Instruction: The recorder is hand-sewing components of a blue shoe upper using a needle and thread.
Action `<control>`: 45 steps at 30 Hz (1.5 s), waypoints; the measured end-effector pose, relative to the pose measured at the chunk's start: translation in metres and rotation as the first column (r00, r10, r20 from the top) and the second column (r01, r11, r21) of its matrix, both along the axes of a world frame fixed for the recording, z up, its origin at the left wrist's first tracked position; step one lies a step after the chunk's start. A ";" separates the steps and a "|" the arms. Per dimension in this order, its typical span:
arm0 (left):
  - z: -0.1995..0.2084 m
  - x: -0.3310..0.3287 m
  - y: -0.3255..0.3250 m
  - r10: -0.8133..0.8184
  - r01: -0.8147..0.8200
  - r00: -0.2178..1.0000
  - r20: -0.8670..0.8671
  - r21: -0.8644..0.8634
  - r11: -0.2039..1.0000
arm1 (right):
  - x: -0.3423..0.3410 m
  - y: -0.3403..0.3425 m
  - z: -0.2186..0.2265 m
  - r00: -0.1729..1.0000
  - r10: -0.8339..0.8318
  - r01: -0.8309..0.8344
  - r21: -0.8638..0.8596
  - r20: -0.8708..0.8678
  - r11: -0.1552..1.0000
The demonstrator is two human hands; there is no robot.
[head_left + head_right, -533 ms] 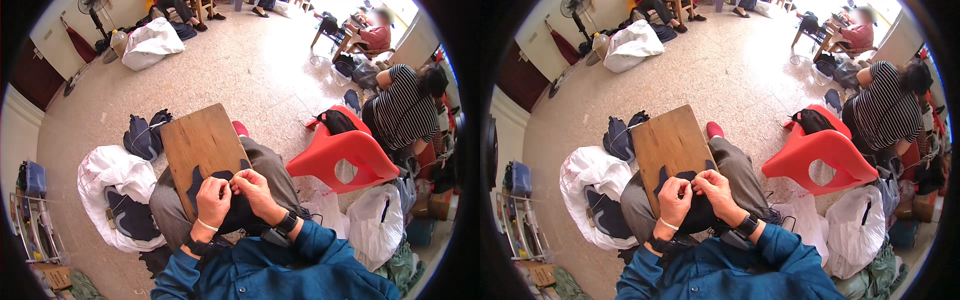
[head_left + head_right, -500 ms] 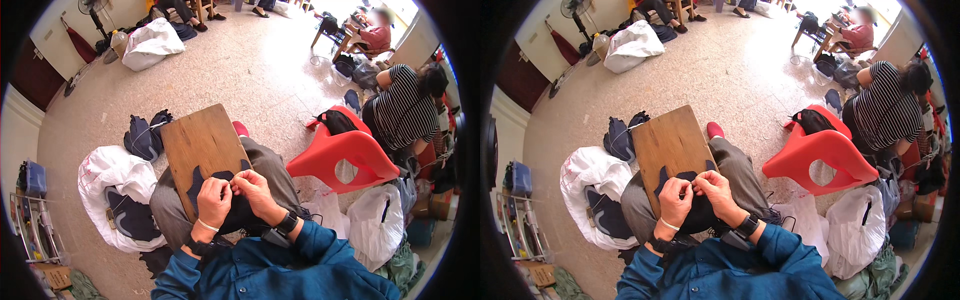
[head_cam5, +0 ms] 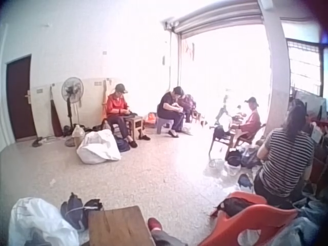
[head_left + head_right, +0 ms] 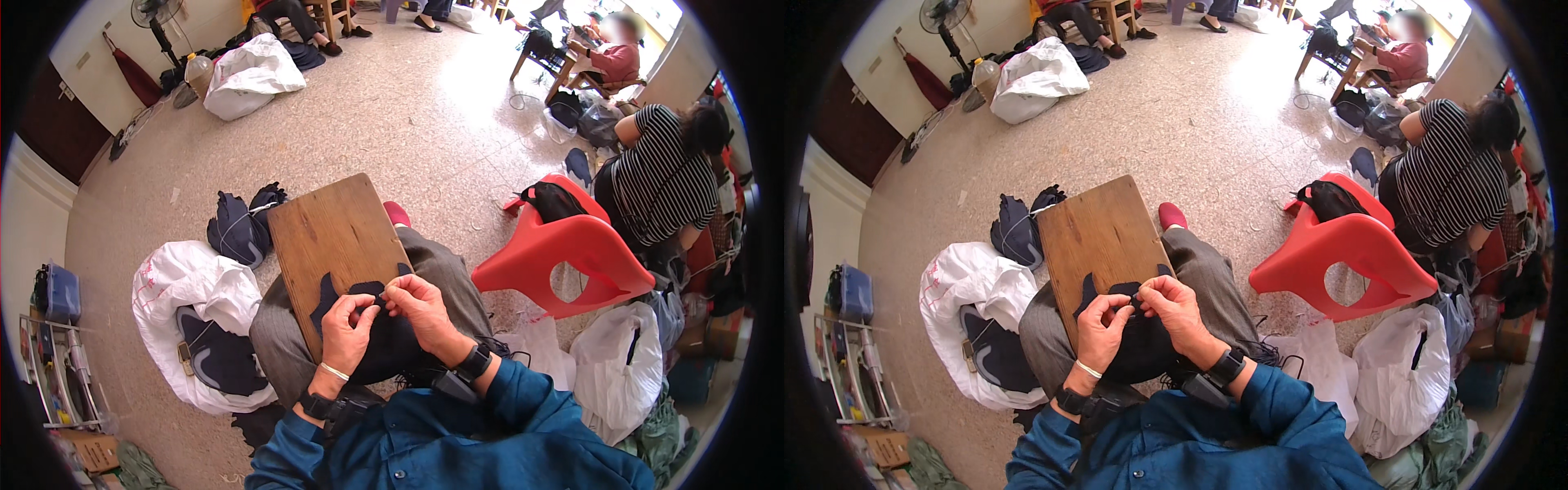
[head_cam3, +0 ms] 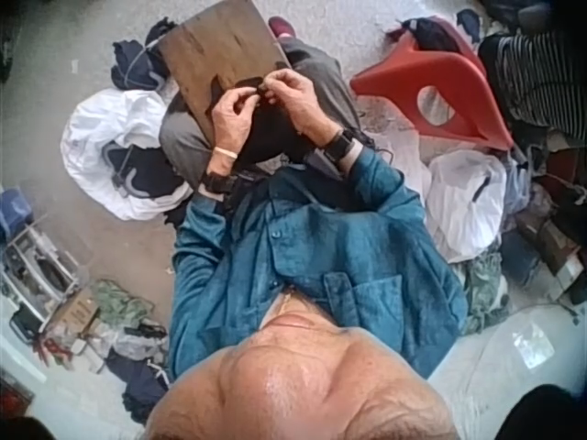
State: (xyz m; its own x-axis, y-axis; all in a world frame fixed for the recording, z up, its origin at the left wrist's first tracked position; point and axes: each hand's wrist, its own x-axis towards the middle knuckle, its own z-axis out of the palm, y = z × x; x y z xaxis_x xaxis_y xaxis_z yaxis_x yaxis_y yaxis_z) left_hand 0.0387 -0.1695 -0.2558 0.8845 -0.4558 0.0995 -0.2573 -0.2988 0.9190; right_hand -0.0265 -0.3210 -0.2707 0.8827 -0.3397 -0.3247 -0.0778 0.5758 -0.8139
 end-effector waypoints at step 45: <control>-0.011 0.021 0.006 -0.338 0.167 0.857 0.388 0.412 0.896 | -0.034 -0.011 -0.009 0.984 0.178 -0.018 -0.991 0.007 0.136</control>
State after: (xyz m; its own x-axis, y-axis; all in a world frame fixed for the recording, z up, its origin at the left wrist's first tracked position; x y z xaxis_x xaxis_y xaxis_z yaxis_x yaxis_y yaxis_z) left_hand 0.0601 -0.1636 -0.2668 0.6339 -0.7360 0.2379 -0.7181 -0.4457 0.5345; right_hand -0.0603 -0.3317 -0.2799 0.9322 -0.2052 0.2982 0.0579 -0.7286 -0.6825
